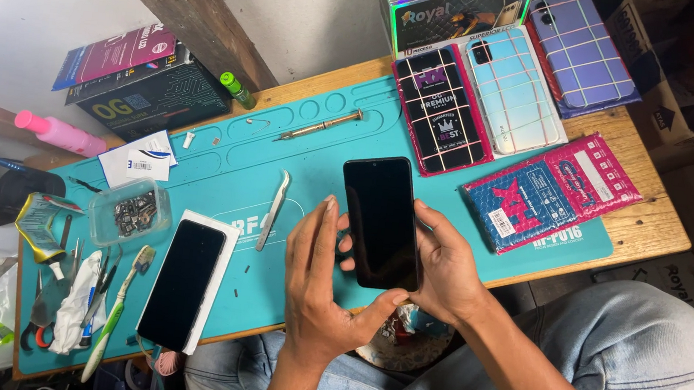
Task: Disassembling a smartphone to remove the back cover, battery, and internal frame components.
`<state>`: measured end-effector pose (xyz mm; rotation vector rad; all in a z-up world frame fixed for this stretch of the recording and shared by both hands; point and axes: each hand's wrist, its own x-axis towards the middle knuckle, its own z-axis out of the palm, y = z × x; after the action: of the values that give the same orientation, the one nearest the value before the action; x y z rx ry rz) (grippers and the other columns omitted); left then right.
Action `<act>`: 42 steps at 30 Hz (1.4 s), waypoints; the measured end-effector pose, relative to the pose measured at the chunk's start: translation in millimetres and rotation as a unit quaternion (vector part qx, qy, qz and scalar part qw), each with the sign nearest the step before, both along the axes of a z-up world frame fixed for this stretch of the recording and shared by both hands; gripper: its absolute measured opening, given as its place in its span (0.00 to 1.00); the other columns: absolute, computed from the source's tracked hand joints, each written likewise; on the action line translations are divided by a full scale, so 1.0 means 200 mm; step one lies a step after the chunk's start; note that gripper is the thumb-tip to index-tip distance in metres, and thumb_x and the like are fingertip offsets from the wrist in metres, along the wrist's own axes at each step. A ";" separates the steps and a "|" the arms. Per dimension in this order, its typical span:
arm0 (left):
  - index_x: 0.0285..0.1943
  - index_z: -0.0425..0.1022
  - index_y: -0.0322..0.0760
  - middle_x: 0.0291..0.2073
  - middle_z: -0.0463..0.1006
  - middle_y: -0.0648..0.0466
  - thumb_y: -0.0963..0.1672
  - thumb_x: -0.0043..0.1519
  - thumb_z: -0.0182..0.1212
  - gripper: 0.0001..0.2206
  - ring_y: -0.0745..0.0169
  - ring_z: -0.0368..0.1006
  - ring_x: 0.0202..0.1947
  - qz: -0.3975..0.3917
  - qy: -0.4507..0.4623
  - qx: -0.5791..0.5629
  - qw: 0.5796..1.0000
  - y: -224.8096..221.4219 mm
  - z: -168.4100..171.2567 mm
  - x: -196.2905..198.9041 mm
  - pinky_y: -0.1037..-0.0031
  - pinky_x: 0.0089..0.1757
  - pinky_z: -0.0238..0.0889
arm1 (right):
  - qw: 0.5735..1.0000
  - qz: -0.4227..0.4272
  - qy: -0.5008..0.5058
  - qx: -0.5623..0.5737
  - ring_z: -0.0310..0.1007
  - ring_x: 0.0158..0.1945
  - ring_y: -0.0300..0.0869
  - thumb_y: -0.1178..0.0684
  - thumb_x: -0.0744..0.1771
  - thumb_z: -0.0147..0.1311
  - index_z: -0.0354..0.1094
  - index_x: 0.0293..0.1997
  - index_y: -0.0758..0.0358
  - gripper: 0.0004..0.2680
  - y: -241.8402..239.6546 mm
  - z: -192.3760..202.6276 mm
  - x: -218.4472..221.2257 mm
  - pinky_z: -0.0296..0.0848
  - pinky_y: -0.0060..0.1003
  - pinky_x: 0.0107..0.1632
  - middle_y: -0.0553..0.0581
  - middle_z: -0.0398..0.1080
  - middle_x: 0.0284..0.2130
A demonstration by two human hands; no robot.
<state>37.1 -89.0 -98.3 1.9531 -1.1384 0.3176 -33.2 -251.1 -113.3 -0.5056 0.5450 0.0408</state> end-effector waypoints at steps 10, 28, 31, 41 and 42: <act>0.79 0.61 0.32 0.79 0.56 0.36 0.52 0.70 0.57 0.31 0.41 0.76 0.67 -0.046 0.267 -0.091 0.958 -0.06 0.22 -0.07 0.58 0.59 0.80 | 0.958 0.067 -0.222 -0.170 0.64 0.64 0.43 0.43 0.71 0.47 0.38 0.85 0.61 0.31 0.04 0.18 -0.07 0.65 0.44 0.67 0.56 0.61 0.68; 0.77 0.63 0.30 0.78 0.61 0.39 0.50 0.70 0.53 0.29 0.46 0.68 0.73 -0.069 0.372 -0.117 0.918 -0.14 0.30 -0.11 0.55 0.65 0.71 | 0.918 0.073 -0.183 -0.345 0.67 0.65 0.42 0.47 0.72 0.48 0.36 0.84 0.52 0.29 -0.01 0.29 -0.13 0.78 0.36 0.55 0.55 0.56 0.76; 0.78 0.63 0.30 0.78 0.61 0.39 0.50 0.70 0.53 0.29 0.48 0.68 0.73 -0.072 0.377 -0.123 0.915 -0.13 0.30 -0.11 0.57 0.64 0.71 | 0.913 0.056 -0.206 -0.348 0.67 0.65 0.43 0.50 0.72 0.47 0.36 0.84 0.56 0.28 -0.01 0.30 -0.12 0.75 0.42 0.65 0.58 0.53 0.77; 0.75 0.70 0.32 0.66 0.79 0.48 0.46 0.66 0.60 0.27 0.63 0.73 0.59 0.103 0.455 -0.168 0.869 -0.10 0.24 -0.09 0.71 0.56 0.71 | 0.996 -0.061 0.028 -0.064 0.74 0.66 0.51 0.53 0.70 0.45 0.63 0.76 0.65 0.22 -0.01 0.37 -0.03 0.74 0.46 0.64 0.63 0.73 0.68; 0.73 0.75 0.32 0.61 0.83 0.50 0.45 0.65 0.60 0.25 0.68 0.74 0.54 0.126 0.486 -0.155 0.850 -0.09 0.25 -0.08 0.72 0.54 0.74 | 0.985 -0.105 0.131 -0.035 0.73 0.67 0.51 0.57 0.69 0.43 0.67 0.75 0.67 0.22 -0.01 0.44 0.00 0.69 0.44 0.66 0.63 0.75 0.66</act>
<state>20.6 -107.6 -47.7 1.6078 -0.1463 -0.3321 -32.2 -253.5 -25.0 -0.5113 0.8582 -0.1148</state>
